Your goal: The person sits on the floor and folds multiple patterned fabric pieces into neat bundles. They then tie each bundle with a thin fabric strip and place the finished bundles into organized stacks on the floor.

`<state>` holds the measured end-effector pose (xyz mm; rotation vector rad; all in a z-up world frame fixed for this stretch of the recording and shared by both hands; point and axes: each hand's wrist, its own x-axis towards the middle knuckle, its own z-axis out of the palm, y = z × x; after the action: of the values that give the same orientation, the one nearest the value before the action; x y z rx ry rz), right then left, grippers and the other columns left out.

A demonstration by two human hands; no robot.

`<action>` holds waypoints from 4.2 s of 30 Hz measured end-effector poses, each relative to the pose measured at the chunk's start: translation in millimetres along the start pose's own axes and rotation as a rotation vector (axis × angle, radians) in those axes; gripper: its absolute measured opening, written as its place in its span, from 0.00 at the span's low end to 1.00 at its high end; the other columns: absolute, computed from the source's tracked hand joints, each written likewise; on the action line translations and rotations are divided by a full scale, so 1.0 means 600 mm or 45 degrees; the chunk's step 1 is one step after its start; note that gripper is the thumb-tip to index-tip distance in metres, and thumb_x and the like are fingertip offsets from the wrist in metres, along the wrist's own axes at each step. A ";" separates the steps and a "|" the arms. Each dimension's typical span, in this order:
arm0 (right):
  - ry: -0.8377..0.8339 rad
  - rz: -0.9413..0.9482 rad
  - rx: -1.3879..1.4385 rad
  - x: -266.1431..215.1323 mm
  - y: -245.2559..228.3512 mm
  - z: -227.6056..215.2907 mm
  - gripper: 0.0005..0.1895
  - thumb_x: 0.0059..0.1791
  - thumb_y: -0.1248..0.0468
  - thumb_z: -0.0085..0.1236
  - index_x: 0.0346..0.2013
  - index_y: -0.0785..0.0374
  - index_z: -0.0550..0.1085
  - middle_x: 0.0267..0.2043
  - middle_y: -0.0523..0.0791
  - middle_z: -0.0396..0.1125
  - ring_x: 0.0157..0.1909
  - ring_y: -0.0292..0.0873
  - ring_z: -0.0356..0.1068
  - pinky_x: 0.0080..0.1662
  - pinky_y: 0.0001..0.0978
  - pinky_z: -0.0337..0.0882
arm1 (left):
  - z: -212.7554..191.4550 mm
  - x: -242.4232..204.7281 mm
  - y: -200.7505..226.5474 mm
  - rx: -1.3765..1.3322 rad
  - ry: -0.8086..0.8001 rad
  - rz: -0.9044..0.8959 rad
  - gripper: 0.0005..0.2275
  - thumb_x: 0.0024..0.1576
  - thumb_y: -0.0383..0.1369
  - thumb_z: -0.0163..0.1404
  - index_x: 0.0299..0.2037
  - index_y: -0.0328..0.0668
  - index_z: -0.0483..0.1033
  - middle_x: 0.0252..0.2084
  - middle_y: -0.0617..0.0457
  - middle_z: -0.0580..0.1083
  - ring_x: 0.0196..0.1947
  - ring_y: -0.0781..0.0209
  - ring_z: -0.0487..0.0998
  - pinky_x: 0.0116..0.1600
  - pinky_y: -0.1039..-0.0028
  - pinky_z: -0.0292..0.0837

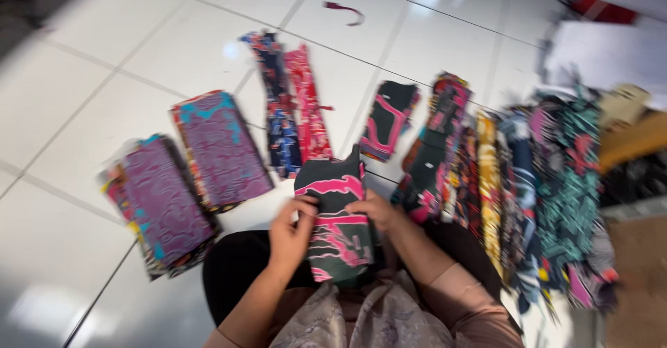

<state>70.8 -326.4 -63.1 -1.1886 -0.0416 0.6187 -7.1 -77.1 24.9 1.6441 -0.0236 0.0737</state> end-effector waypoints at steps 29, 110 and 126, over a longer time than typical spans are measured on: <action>0.565 -0.206 -1.075 0.112 0.101 -0.168 0.27 0.46 0.58 0.68 0.56 0.63 0.72 0.48 0.52 0.74 0.44 0.44 0.74 0.47 0.37 0.73 | 0.088 0.188 -0.317 -0.177 -0.143 -0.947 0.26 0.58 0.44 0.54 0.62 0.33 0.71 0.54 0.45 0.77 0.46 0.53 0.79 0.48 0.65 0.72; 0.192 -0.319 -2.017 -0.072 0.096 -0.425 0.15 0.37 0.61 0.66 0.33 0.66 0.74 0.41 0.52 0.67 0.43 0.58 0.72 0.40 0.49 0.72 | 0.490 0.217 -0.409 0.989 -0.902 -0.526 0.10 0.56 0.38 0.53 0.43 0.47 0.84 0.39 0.46 0.82 0.42 0.52 0.83 0.50 0.65 0.76; 0.553 -0.392 -1.274 -0.101 0.005 -0.431 0.04 0.43 0.67 0.60 0.31 0.65 0.74 0.32 0.46 0.69 0.33 0.46 0.72 0.37 0.36 0.70 | 0.516 0.226 -0.419 0.093 -0.627 -0.878 0.12 0.62 0.36 0.47 0.43 0.35 0.78 0.37 0.44 0.77 0.36 0.50 0.81 0.43 0.62 0.80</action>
<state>108.8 -574.8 -149.8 -2.2103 -0.1761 0.0130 153.6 -363.2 -239.3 1.6270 0.1718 -0.8624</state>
